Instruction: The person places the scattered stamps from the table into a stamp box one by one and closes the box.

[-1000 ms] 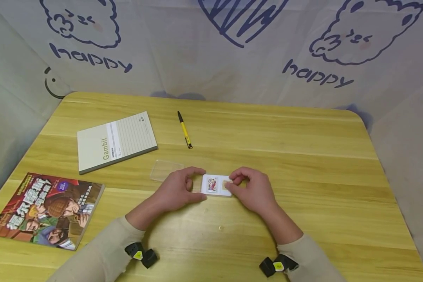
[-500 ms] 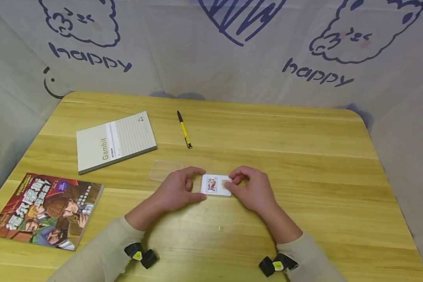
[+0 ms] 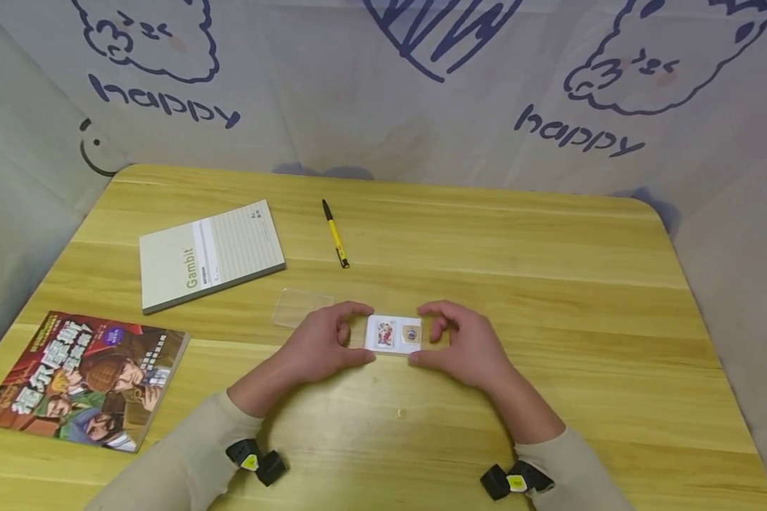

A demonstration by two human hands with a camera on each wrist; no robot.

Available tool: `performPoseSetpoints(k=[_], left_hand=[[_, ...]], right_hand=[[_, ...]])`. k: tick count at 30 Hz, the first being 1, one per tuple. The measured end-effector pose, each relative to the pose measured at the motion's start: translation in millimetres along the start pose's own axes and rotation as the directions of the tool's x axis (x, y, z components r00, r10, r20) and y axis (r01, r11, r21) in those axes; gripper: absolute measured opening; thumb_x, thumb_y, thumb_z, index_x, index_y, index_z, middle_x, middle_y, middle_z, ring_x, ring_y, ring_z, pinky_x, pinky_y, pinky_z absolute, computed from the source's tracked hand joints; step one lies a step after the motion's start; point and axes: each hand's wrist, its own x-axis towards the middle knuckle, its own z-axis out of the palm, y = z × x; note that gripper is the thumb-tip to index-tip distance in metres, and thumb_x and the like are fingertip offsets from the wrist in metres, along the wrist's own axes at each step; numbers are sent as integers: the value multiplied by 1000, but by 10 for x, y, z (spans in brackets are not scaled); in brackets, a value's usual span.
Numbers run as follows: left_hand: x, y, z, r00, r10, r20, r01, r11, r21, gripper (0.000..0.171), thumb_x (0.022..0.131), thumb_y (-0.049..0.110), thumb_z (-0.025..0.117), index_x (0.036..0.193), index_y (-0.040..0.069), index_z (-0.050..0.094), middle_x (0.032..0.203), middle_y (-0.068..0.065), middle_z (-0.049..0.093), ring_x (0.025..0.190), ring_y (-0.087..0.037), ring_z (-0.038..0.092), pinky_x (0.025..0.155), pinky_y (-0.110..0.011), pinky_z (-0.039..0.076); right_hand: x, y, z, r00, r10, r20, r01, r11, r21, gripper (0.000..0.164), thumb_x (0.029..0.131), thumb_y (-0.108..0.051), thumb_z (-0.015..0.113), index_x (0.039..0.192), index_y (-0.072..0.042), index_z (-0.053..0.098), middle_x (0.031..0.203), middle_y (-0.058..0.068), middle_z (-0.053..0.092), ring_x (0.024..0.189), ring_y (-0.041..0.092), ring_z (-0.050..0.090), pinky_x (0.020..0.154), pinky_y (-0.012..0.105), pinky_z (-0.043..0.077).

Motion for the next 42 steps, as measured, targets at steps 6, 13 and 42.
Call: performPoseSetpoints(k=[6, 13, 42], left_hand=[[6, 20, 17, 1000, 8, 13, -7, 1000, -9, 63, 78, 18, 88, 133, 8, 60, 61, 2, 46, 49, -10, 41, 47, -27, 36], [-37, 2, -83, 999, 6, -32, -7, 999, -49, 62, 77, 20, 88, 133, 9, 61, 62, 2, 44, 52, -11, 39, 51, -28, 36], [-260, -358, -763, 970, -154, -187, 184, 971, 155, 84, 70, 26, 93, 141, 4, 53, 71, -6, 50, 63, -19, 44, 57, -34, 38]], right_hand=[[-16, 4, -17, 999, -13, 41, 15, 998, -56, 61, 67, -22, 95, 121, -13, 69, 78, 0, 59, 58, 16, 42, 50, 26, 32], [26, 12, -13, 999, -8, 37, 9, 999, -34, 57, 67, -18, 95, 119, -13, 70, 73, 2, 57, 57, 15, 41, 50, 25, 32], [54, 9, 2, 998, 3, 62, -4, 1000, 14, 59, 67, -15, 94, 119, -10, 68, 68, 3, 52, 57, 14, 42, 53, 24, 35]])
